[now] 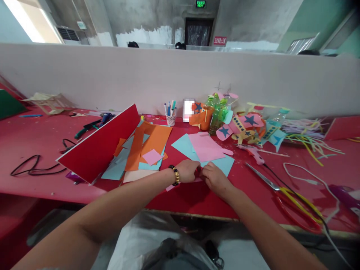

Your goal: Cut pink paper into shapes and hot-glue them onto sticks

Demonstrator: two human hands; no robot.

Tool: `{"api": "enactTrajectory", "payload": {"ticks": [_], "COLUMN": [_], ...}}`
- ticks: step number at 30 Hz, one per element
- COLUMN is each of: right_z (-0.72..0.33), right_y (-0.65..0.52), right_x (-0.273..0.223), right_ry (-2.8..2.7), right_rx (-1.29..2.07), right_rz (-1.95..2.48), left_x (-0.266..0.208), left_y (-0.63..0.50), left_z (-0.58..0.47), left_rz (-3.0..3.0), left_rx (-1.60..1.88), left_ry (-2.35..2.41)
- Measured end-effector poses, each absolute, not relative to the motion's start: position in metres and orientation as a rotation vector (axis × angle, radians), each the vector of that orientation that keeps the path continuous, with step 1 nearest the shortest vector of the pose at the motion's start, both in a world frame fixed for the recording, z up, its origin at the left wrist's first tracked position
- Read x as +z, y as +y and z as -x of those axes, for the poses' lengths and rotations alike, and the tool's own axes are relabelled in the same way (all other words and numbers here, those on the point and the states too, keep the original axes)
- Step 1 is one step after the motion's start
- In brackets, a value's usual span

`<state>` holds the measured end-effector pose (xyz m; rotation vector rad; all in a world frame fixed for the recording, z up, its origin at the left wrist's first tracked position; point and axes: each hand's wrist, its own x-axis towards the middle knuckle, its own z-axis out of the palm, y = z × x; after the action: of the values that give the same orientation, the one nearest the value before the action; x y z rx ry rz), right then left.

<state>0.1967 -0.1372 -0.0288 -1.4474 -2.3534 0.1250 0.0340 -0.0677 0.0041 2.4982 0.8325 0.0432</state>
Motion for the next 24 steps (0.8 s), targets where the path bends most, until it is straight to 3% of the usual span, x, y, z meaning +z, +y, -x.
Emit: {"api": "enactTrajectory", "payload": {"ticks": [10,24], "right_z": [-0.199,-0.195], "right_y": [-0.132,-0.123], "right_x": [-0.031,-0.023], "right_ry": [-2.515,-2.627], "right_rx": [-0.071,-0.030], "right_rz": [1.402,1.368], "left_x": [-0.004,-0.011], "left_y": [-0.078,-0.080], "left_z": [-0.030,-0.011], "left_rz": [-2.742,-2.784], "left_rx": [0.193,0.195], "left_ry": [0.819,0.810]}}
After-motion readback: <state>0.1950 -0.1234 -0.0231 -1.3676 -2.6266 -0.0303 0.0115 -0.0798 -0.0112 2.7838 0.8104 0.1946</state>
